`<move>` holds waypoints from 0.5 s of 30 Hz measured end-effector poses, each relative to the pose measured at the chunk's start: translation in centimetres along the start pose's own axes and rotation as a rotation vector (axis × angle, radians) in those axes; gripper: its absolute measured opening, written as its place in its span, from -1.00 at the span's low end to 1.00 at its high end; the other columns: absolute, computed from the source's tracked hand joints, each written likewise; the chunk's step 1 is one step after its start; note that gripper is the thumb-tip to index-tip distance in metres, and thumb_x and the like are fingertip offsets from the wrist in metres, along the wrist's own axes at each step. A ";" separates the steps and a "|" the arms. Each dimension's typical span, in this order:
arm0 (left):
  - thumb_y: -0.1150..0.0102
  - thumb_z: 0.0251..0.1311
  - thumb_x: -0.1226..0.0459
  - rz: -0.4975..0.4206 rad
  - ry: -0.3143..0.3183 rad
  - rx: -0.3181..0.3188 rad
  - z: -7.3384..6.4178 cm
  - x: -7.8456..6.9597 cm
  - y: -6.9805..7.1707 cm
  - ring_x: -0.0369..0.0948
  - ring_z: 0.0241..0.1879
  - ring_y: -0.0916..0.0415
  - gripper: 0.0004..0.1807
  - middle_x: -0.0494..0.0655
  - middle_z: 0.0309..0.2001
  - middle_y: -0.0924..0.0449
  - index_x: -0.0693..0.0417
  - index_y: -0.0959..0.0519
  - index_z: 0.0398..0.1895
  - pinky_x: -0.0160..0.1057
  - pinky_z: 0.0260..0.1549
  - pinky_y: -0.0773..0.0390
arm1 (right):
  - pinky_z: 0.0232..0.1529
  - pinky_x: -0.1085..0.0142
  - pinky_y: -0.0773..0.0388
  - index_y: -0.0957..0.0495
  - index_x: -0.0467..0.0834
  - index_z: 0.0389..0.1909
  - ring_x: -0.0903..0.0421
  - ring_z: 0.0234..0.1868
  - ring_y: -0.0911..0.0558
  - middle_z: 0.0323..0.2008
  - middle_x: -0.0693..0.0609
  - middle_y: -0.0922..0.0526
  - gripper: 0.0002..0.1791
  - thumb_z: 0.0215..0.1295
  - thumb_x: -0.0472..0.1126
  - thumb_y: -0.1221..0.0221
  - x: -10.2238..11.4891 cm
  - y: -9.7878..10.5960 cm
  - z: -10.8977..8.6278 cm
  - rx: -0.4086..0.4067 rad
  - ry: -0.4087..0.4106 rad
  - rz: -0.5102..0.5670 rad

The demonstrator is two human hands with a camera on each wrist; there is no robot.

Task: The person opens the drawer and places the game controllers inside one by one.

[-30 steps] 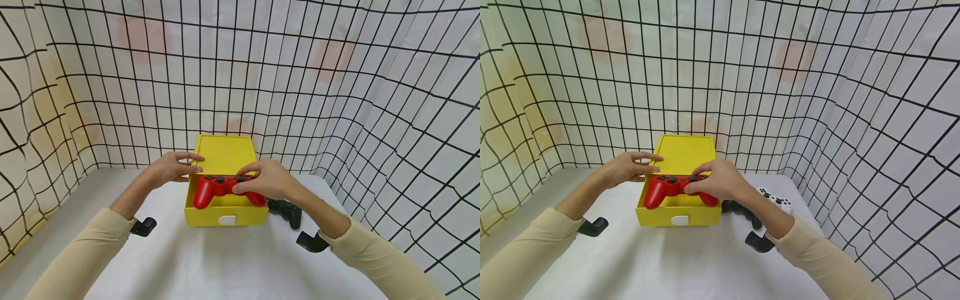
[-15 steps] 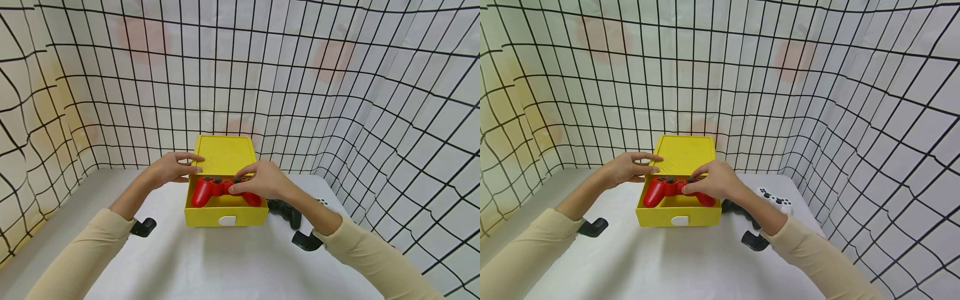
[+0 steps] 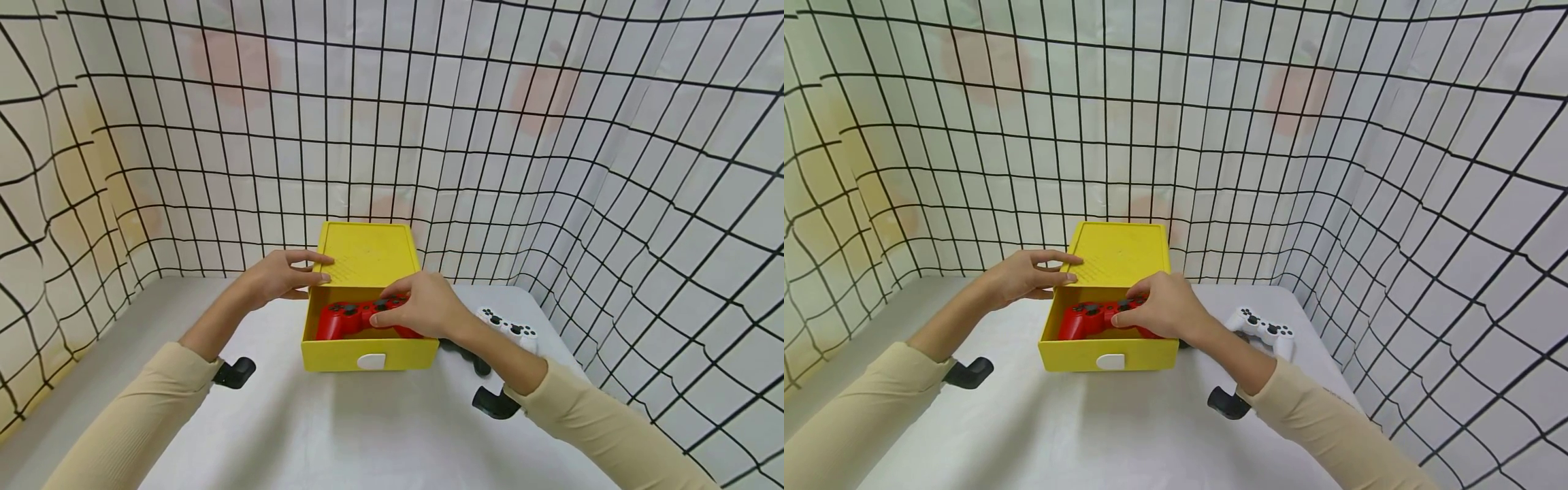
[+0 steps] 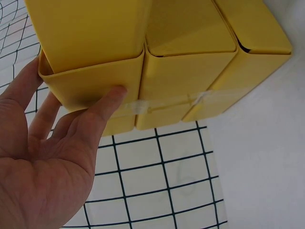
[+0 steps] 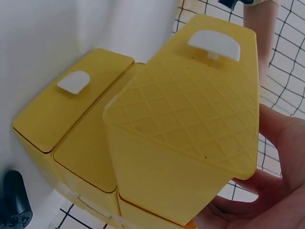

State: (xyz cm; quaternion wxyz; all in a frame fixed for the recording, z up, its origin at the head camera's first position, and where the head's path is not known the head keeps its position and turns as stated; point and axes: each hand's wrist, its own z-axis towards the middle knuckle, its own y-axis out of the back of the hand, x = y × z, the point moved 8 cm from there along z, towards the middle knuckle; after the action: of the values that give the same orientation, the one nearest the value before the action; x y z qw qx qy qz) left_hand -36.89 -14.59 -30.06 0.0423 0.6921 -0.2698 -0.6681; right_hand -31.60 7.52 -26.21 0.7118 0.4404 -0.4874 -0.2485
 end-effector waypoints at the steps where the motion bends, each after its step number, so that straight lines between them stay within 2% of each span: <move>1: -0.32 0.11 0.03 -0.001 -0.002 0.000 0.0 0.0 0.0 0.01 0.16 -0.42 -0.43 0.01 0.25 -0.36 -0.16 -0.47 0.22 -0.01 0.02 -0.55 | -0.31 0.34 -0.52 -0.72 0.09 -0.22 0.15 -0.17 -0.49 -0.28 0.23 -0.67 -0.57 -0.10 0.22 -0.40 0.0 0.0 0.0 -0.007 0.002 -0.009; 8: -0.32 0.11 0.04 -0.004 -0.001 0.001 -0.1 0.0 0.0 0.01 0.16 -0.42 -0.44 0.01 0.25 -0.35 -0.17 -0.48 0.22 -0.02 0.02 -0.55 | -0.17 0.31 -0.50 -0.68 0.10 -0.16 0.17 -0.15 -0.51 -0.23 0.22 -0.66 -0.54 -0.08 0.21 -0.40 0.4 -0.3 -0.1 -0.029 0.029 -0.121; 15: -0.31 0.12 0.03 0.008 -0.004 -0.002 -0.1 0.0 0.0 0.00 0.14 -0.45 -0.44 0.00 0.25 -0.35 -0.18 -0.48 0.22 -0.05 0.00 -0.58 | -0.16 0.30 -0.50 -0.65 0.08 -0.09 0.17 -0.16 -0.51 -0.21 0.21 -0.65 -0.50 -0.03 0.23 -0.34 0.5 -0.8 -0.1 0.012 0.037 -0.185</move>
State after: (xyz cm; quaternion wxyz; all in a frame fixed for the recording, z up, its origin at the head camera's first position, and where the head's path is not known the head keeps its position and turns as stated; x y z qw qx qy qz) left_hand -36.81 -14.60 -30.09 0.0450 0.6898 -0.2721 -0.6694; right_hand -31.21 6.74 -26.70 0.6920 0.4923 -0.4331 -0.3019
